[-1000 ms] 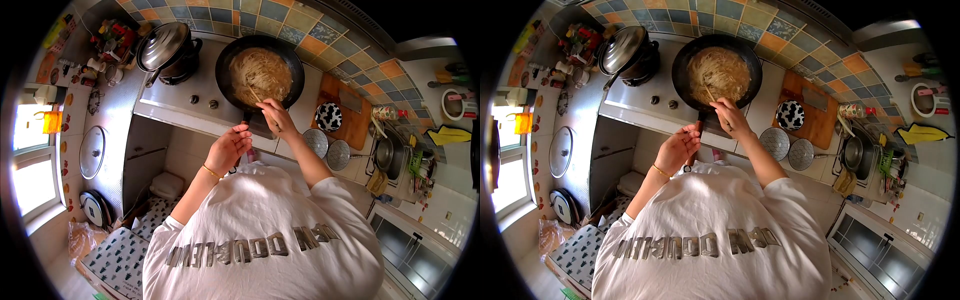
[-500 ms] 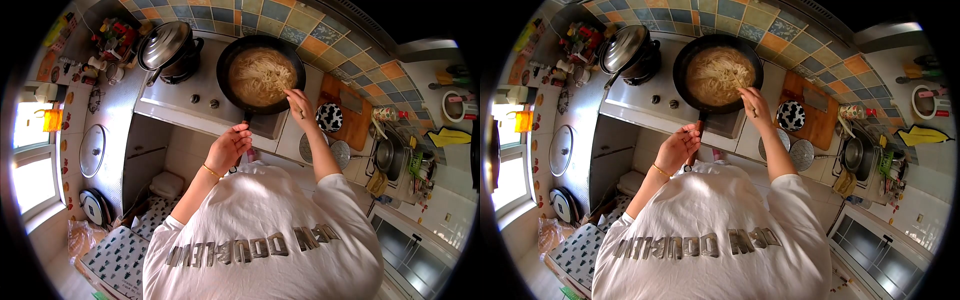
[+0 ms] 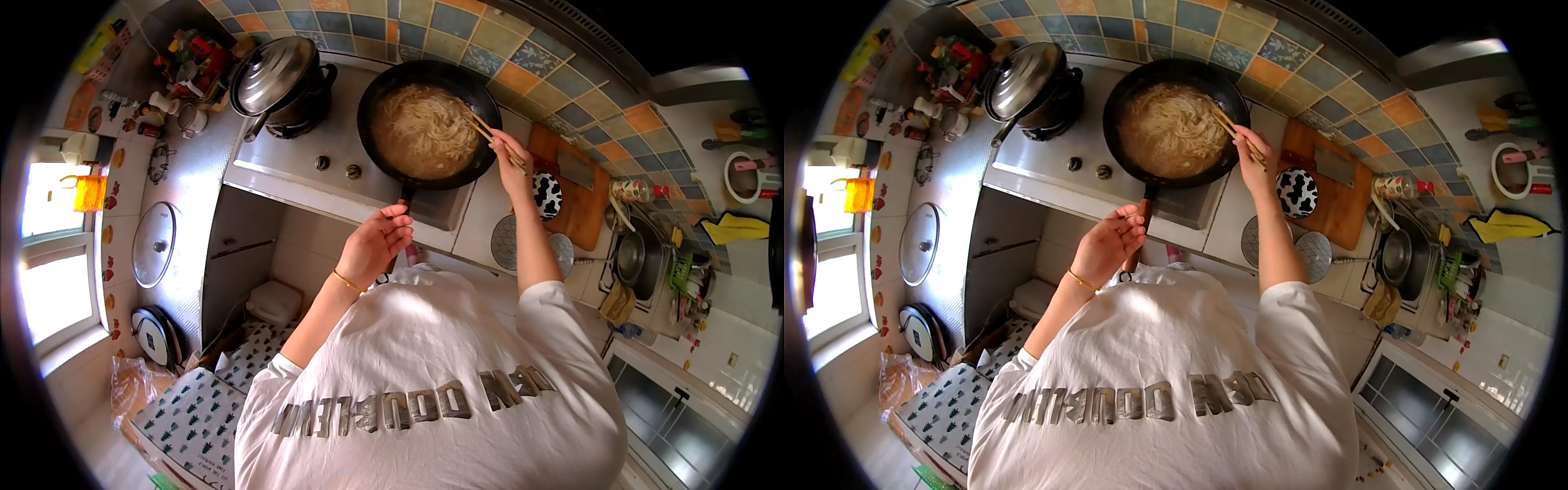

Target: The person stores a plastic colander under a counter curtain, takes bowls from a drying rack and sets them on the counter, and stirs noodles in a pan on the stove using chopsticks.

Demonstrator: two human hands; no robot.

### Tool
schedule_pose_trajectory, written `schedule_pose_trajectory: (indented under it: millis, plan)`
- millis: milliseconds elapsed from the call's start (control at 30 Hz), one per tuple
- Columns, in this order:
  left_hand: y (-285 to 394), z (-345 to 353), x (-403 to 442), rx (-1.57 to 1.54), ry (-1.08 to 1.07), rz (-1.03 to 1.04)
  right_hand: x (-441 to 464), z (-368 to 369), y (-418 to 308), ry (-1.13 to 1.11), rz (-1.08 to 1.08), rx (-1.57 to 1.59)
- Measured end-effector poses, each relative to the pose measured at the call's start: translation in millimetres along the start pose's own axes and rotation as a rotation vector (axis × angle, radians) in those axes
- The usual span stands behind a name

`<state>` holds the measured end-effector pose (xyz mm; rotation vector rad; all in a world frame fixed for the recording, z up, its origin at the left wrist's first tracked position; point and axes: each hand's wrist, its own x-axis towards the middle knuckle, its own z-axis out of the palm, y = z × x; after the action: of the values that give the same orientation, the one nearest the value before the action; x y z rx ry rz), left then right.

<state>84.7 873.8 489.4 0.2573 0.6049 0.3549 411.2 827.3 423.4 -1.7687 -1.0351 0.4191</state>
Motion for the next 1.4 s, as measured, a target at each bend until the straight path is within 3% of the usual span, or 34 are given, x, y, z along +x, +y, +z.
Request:
schedule_pose_trajectory:
  millis: [233,500,633,967,1133,1333,1400]
  plan:
    - [-0.4,-3.2,-2.4,-0.015,0.012,0.015,6.3,51.1,2.7,-0.024,-0.055,0.218]
    - [1.3,-4.3,-3.5,-0.017,0.006,0.02,-14.9,66.9,-43.0,-0.272,-0.06,0.23]
    - [2.4,-3.4,-3.9,-0.004,0.001,0.028,-32.2,65.7,-54.7,-0.366,-0.164,0.194]
    - [3.0,-4.3,-3.6,-0.01,-0.013,0.011,-41.0,17.3,-17.9,-0.192,-0.094,0.063]
    - [2.5,-1.7,-4.6,-0.003,-0.003,0.003,-27.7,-18.9,-29.4,0.012,-0.085,0.117]
    - [0.6,-0.3,-5.4,0.001,-0.012,-0.007,-8.1,-40.3,-19.2,0.035,-0.073,-0.111]
    - [0.5,-1.5,-6.7,0.001,-0.011,-0.002,-11.1,-47.6,-12.8,0.011,-0.027,-0.058]
